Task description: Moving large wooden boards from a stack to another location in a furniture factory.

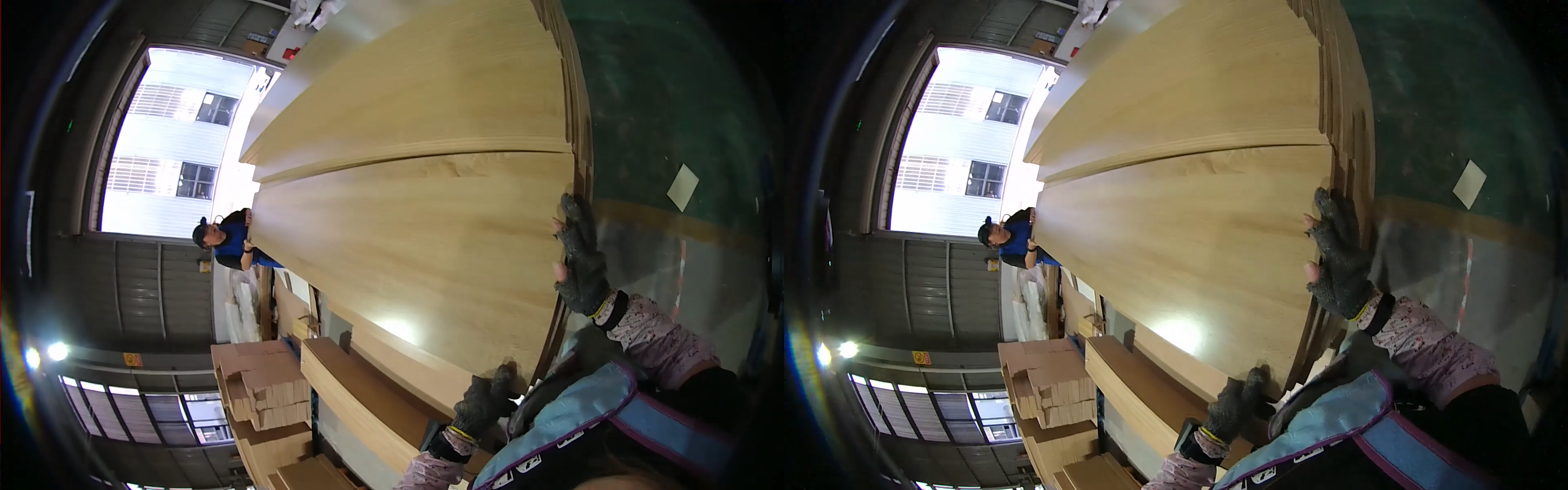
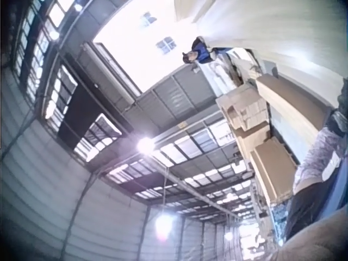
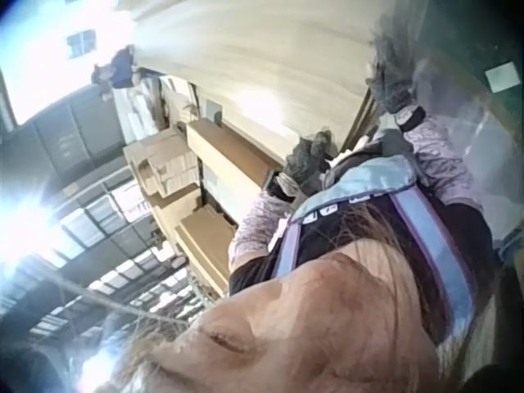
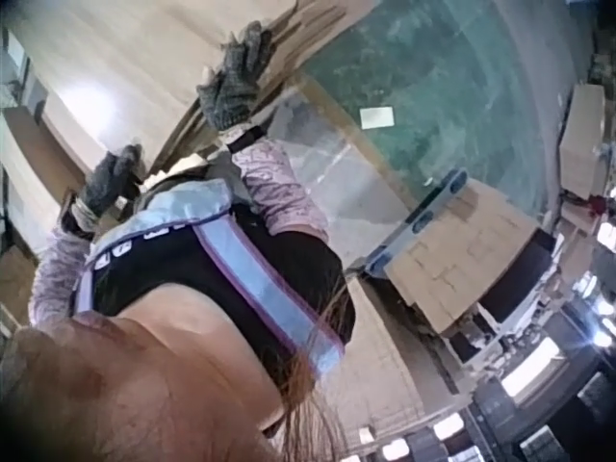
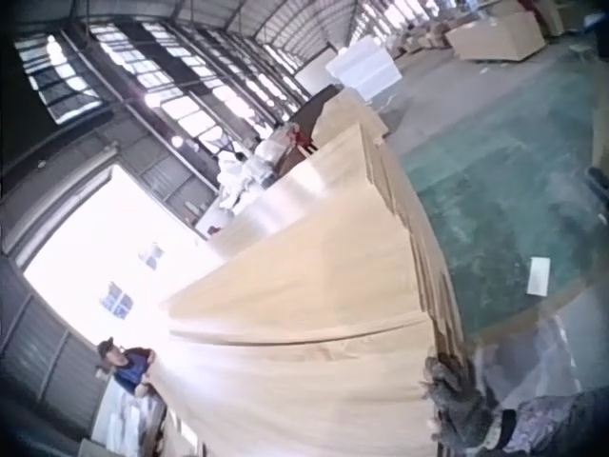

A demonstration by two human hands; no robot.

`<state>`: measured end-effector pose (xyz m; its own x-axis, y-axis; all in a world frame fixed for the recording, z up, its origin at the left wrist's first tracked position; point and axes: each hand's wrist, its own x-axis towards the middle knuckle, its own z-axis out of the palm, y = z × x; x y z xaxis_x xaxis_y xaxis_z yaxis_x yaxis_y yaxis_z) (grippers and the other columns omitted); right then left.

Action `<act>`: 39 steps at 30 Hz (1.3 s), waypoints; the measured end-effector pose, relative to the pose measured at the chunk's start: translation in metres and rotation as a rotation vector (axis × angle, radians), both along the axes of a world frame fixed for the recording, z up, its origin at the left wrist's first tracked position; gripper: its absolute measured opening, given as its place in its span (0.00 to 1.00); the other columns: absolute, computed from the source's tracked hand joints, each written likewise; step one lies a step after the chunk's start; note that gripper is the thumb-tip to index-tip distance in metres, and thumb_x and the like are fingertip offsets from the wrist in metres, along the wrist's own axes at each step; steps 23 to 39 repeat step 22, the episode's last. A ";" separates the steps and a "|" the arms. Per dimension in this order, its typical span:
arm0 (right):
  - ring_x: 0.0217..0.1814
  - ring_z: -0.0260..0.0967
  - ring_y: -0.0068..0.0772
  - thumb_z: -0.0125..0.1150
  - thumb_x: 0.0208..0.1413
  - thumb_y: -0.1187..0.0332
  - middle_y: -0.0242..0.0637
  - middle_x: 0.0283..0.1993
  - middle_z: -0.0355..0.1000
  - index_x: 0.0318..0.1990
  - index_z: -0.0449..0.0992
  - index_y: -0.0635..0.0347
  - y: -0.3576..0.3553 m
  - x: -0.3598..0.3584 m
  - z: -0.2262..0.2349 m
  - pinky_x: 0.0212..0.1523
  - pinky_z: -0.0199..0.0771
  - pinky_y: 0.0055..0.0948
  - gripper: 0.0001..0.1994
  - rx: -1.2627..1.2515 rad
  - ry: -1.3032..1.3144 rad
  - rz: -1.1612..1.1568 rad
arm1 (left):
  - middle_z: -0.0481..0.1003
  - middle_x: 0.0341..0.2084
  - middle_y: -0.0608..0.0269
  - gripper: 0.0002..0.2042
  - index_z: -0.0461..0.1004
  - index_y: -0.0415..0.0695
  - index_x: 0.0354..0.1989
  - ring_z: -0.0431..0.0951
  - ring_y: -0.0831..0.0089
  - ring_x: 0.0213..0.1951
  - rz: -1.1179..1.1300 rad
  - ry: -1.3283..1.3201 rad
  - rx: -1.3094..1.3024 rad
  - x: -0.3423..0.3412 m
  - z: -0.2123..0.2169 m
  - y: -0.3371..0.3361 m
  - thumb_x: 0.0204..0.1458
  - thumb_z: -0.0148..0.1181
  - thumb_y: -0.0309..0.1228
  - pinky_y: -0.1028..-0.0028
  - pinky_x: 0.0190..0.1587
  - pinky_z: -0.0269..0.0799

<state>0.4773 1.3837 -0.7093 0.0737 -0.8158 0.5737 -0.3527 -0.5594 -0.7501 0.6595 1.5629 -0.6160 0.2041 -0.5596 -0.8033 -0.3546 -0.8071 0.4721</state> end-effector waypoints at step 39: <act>0.70 0.38 0.49 0.37 0.59 0.45 0.48 0.67 0.43 0.63 0.51 0.59 0.001 -0.004 -0.014 0.63 0.46 0.44 0.32 -0.078 -0.219 0.120 | 0.68 0.31 0.53 0.17 0.62 0.37 0.42 0.69 0.53 0.35 -0.125 -1.113 -0.809 -0.015 -0.091 -0.011 0.46 0.51 0.33 0.58 0.41 0.65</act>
